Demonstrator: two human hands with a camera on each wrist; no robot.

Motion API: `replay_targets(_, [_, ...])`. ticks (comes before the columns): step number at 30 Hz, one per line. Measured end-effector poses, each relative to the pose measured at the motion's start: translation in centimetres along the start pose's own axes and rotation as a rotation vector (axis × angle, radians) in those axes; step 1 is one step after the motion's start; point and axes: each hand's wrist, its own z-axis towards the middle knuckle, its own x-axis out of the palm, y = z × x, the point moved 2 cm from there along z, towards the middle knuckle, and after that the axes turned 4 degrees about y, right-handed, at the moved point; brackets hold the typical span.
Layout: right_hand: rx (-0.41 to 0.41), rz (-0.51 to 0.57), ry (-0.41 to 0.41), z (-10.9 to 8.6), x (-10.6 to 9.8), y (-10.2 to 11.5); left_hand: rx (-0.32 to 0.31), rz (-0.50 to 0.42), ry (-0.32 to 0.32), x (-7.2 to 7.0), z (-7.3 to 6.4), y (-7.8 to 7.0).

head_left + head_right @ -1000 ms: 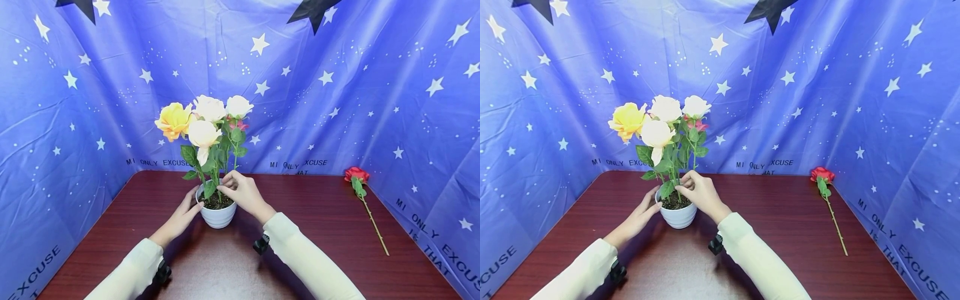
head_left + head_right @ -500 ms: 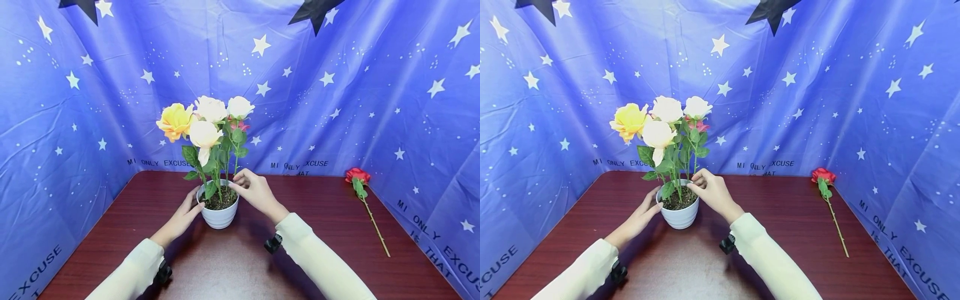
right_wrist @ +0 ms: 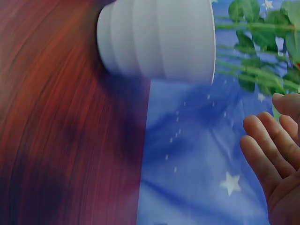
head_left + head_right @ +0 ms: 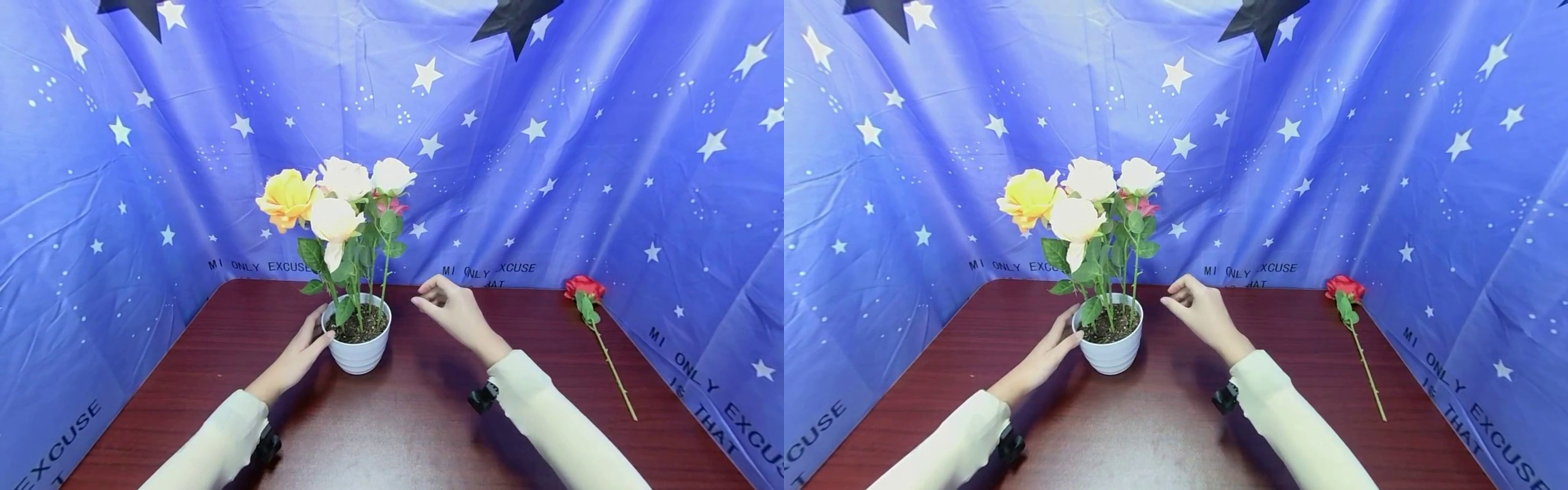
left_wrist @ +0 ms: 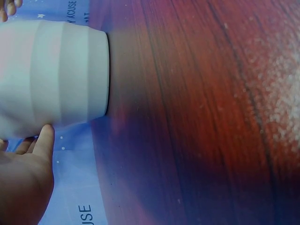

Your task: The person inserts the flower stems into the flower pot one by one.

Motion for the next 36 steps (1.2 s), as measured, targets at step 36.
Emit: replay_targets(36, [0.425, -0.388, -0.027, -12.5, -17.2, -18.3, -0.01, 0.003, -0.006, 0.1, -0.1, 0.0])
